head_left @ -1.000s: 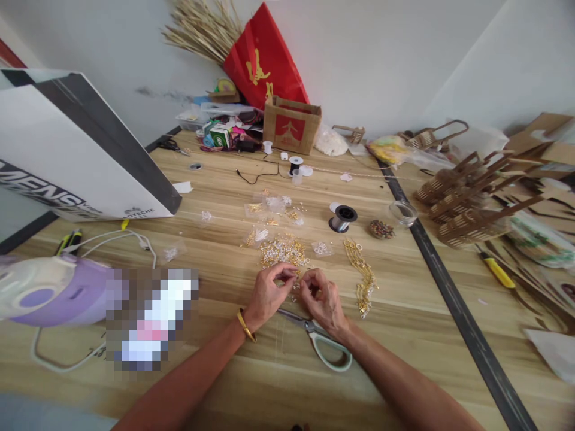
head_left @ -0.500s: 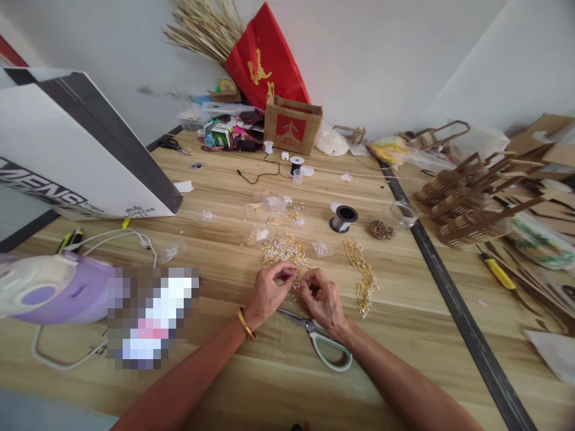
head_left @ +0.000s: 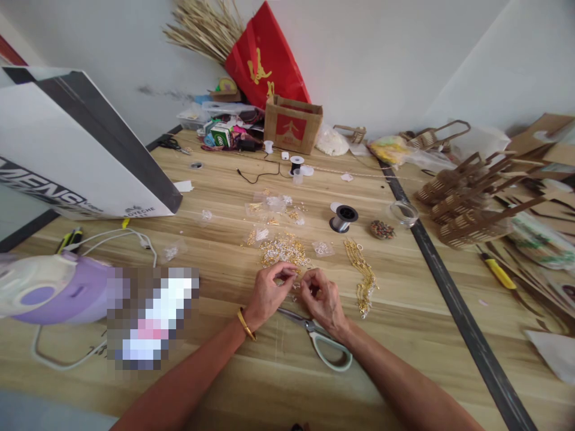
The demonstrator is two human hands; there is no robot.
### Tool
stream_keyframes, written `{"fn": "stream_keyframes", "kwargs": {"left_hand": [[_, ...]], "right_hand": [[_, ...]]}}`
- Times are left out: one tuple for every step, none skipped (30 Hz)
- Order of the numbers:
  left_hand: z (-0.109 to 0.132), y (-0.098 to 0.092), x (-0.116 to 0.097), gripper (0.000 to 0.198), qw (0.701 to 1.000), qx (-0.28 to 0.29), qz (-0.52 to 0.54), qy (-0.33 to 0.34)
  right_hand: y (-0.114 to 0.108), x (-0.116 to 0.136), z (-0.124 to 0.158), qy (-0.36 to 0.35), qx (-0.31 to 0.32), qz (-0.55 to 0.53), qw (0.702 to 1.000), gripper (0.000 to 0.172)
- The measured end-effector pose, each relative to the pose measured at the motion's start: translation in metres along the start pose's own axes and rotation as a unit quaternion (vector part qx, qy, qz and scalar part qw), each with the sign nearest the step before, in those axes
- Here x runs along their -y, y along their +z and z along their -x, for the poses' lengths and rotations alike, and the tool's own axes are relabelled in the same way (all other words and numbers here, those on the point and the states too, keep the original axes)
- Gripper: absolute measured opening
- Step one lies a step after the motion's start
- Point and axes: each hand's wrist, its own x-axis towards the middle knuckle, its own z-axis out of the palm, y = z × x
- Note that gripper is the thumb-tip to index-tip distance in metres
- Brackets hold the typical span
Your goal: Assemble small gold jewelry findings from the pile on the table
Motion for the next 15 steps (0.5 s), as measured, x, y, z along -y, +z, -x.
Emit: {"fn": "stream_keyframes", "kwargs": {"left_hand": [[0.0002, 0.0001, -0.0006, 0.017, 1.0, -0.001, -0.003, 0.005], [0.0004, 0.0002, -0.0011, 0.017, 1.0, -0.001, -0.008, 0.011], [0.0006, 0.0003, -0.0016, 0.017, 1.0, -0.001, -0.012, 0.017], [0.0009, 0.0004, -0.0021, 0.017, 1.0, -0.002, -0.015, 0.022], [0.0012, 0.0006, -0.0023, 0.016, 1.0, -0.002, -0.018, 0.025], [0.0015, 0.0008, -0.0025, 0.016, 0.999, -0.002, -0.018, 0.027], [0.0018, 0.0011, -0.0026, 0.015, 1.0, -0.001, -0.015, 0.026], [0.002, 0.0013, -0.0025, 0.015, 1.0, 0.0, -0.01, 0.022], [0.0021, 0.0016, -0.0025, 0.015, 1.0, 0.002, -0.003, 0.014], [0.002, 0.0019, -0.0023, 0.015, 1.0, 0.004, 0.009, 0.004], [0.0018, 0.0021, -0.0022, 0.014, 1.0, 0.006, 0.023, -0.01], [0.0015, 0.0023, -0.002, 0.014, 0.999, 0.009, 0.039, -0.026], [0.0009, 0.0025, -0.0017, 0.014, 0.998, 0.013, 0.055, -0.041], [0.0003, 0.0026, -0.0013, 0.014, 0.996, 0.015, 0.07, -0.056], [-0.0005, 0.0027, -0.0007, 0.014, 0.994, 0.016, 0.084, -0.068]], "right_hand": [[0.0, -0.0002, 0.0, 0.0, 0.0, 0.0, 1.0, 0.005], [0.0, -0.0002, 0.0, -0.001, 0.0, 0.0, 1.0, 0.005], [-0.0001, -0.0002, 0.0, 0.0, 0.0, 0.0, 1.0, 0.005], [-0.0001, 0.0, 0.0, 0.0, 0.0, -0.001, 1.0, 0.005], [-0.0002, 0.0003, 0.0, 0.001, 0.0, -0.002, 1.0, 0.005], [-0.0002, 0.0005, -0.0001, 0.002, 0.001, -0.004, 1.0, 0.006], [-0.0002, 0.0008, -0.0001, 0.003, 0.001, -0.006, 1.0, 0.006], [-0.0002, 0.0011, -0.0001, 0.005, 0.001, -0.007, 1.0, 0.007], [-0.0002, 0.0013, -0.0001, 0.007, 0.002, -0.009, 1.0, 0.007], [-0.0001, 0.0014, -0.0002, 0.008, 0.003, -0.01, 1.0, 0.008], [0.0, 0.0014, -0.0002, 0.009, 0.004, -0.011, 1.0, 0.008], [0.0001, 0.0013, -0.0002, 0.01, 0.004, -0.011, 1.0, 0.008], [0.0002, 0.0011, -0.0003, 0.01, 0.004, -0.012, 1.0, 0.008], [0.0003, 0.0008, -0.0003, 0.008, 0.005, -0.012, 1.0, 0.009], [0.0004, 0.0006, -0.0004, 0.007, 0.006, -0.013, 1.0, 0.009]]}}
